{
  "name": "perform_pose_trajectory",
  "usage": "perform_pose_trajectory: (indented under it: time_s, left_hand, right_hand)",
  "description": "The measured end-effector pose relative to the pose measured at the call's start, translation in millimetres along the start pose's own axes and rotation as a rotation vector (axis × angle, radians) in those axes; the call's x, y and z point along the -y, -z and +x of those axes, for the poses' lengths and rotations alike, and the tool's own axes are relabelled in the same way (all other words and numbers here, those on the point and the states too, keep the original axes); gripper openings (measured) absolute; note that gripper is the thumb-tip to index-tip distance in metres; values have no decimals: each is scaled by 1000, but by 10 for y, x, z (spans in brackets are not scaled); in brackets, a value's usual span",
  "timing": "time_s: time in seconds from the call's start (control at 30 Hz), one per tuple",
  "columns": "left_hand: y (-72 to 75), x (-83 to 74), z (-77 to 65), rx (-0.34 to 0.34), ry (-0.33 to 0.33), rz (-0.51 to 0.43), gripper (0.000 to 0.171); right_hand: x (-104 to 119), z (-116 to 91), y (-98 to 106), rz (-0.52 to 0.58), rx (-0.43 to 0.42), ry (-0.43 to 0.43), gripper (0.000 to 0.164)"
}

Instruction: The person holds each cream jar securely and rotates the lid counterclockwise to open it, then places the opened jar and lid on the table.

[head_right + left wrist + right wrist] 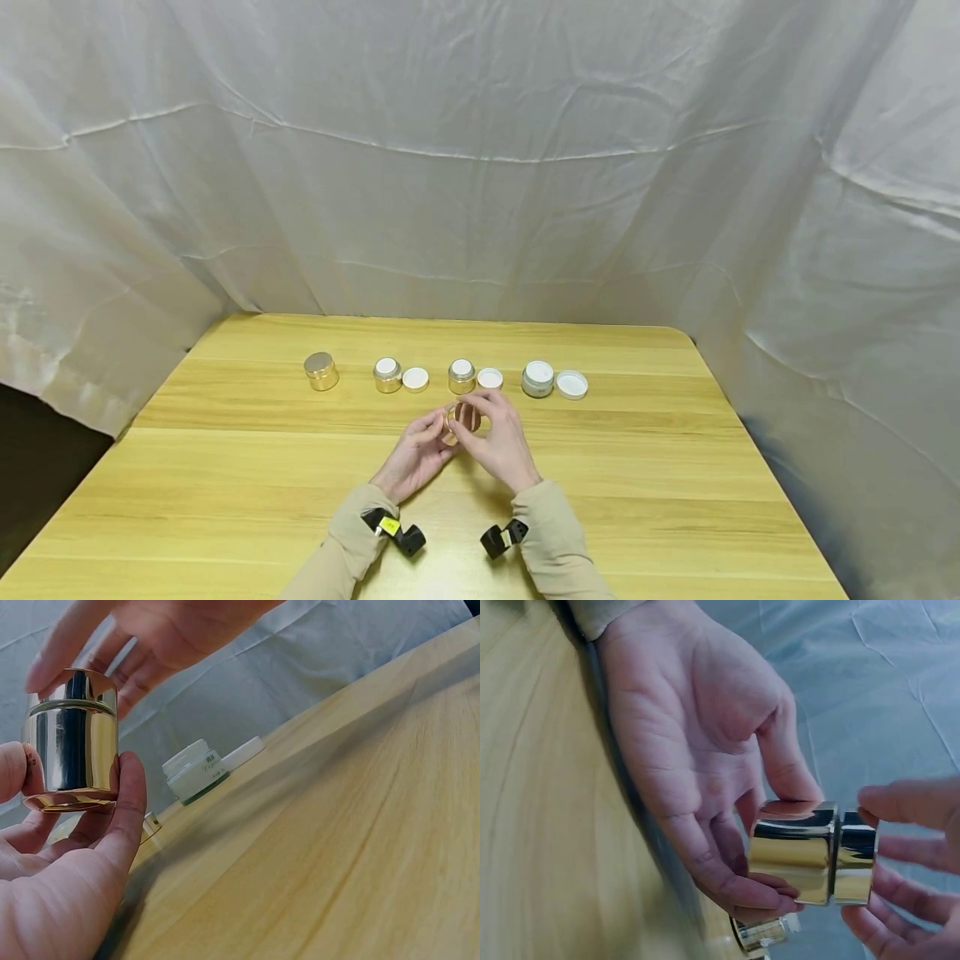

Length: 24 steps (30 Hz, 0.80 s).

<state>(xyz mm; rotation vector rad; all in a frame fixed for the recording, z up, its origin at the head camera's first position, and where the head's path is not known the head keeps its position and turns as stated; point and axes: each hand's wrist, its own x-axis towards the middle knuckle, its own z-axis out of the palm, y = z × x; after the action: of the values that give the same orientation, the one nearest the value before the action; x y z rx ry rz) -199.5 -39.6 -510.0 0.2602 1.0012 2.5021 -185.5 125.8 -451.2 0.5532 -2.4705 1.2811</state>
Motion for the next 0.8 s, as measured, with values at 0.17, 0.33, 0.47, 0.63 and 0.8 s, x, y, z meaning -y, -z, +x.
perform_pose_trajectory:
  time_s: [0.17,0.33,0.47,0.63,0.8]
  left_hand:
    - [-2,0,-10,-15,5,-3,28]
    - [-2,1,-7,-10,8,-3,36]
    - [-3,0,-1,-12,10,0,32]
    - [-6,-2,3,-9,7,5,28]
    - [-6,-4,-2,-20,10,9,31]
  right_hand:
    - [-5,0,11,36,35,33,39]
    - [-21,-9,2,29,6,-38,42]
    - [-17,-10,-3,29,-21,-86,41]
    - [6,-6,-2,18,-30,-89,38]
    - [20,-3,6,6,-2,-17,37]
